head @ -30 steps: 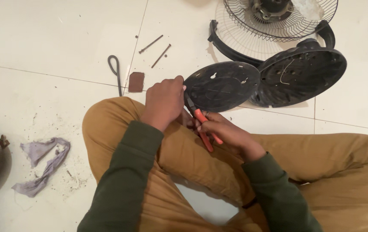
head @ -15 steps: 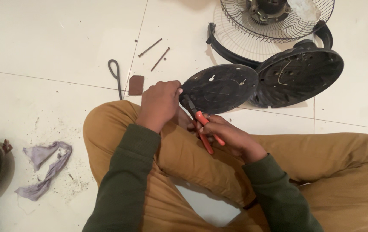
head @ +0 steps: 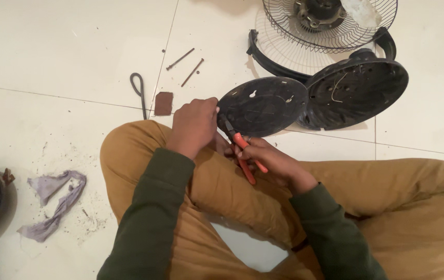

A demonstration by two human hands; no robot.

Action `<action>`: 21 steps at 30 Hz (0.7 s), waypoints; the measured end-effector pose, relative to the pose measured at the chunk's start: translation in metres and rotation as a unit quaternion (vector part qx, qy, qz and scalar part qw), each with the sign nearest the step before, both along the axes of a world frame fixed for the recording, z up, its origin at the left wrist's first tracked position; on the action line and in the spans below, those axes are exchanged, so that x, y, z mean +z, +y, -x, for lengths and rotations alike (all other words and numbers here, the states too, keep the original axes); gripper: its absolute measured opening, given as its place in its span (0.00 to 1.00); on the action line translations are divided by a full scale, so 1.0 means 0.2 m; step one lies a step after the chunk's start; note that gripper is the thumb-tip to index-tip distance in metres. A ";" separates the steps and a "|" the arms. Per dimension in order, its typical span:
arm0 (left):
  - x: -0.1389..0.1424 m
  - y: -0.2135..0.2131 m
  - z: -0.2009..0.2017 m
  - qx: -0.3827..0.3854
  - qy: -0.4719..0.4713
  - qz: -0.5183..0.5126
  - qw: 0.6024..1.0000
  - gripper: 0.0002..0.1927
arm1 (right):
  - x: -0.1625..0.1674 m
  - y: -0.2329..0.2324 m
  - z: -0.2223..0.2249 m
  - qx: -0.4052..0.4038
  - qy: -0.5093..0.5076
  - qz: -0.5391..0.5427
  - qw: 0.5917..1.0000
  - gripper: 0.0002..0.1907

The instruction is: The person sits on the floor and disassembles a pedestal fan. They unscrew and remove a rod from the rear of the fan head by hand, detach the motor housing from the stand arm, separate the base cover, and use pliers to work on the plastic housing covers.

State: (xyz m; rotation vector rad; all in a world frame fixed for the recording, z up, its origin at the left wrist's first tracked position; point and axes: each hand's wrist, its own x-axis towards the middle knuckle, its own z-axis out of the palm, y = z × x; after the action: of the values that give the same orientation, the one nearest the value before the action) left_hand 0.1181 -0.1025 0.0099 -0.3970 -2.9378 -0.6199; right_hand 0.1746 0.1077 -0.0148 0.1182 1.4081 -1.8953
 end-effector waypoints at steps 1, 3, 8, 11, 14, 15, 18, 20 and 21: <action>0.00 0.01 0.00 -0.002 0.003 0.003 1.000 0.08 | 0.00 0.00 0.00 0.009 0.021 -0.024 0.999 0.18; 0.01 0.03 0.01 0.002 -0.005 0.046 0.999 0.08 | 0.00 0.00 0.02 0.026 0.063 -0.070 0.995 0.18; 0.10 0.11 0.05 0.031 -0.069 0.143 0.987 0.09 | -0.02 0.00 0.06 0.045 0.095 -0.083 0.991 0.15; 0.17 0.16 0.01 0.056 -0.065 0.112 0.990 0.19 | -0.02 -0.01 0.06 0.022 0.079 -0.079 0.993 0.15; 0.25 0.20 -0.05 0.054 -0.013 0.101 0.993 0.27 | 0.01 -0.01 0.05 0.026 0.097 -0.048 0.994 0.15; 0.27 0.22 -0.07 0.050 -0.003 0.086 0.995 0.27 | 0.02 -0.01 0.04 0.033 0.104 -0.036 0.993 0.15; 0.30 0.26 -0.08 0.027 0.110 0.038 0.993 0.28 | 0.09 -0.04 0.03 0.093 0.143 -0.088 0.981 0.16; 0.29 0.30 -0.05 0.022 0.137 0.044 0.989 0.27 | 0.11 -0.06 -0.04 0.045 0.066 -0.066 0.995 0.16; 0.30 0.30 -0.03 0.020 0.158 0.049 0.986 0.27 | 0.13 -0.08 -0.03 0.021 0.035 -0.054 0.998 0.16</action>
State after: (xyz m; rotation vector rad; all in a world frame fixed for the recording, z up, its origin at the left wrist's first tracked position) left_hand 0.1233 -0.0421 0.0704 -0.4039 -2.6696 -0.3694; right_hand 0.1805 0.0925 0.0119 0.0746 1.5500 -1.8055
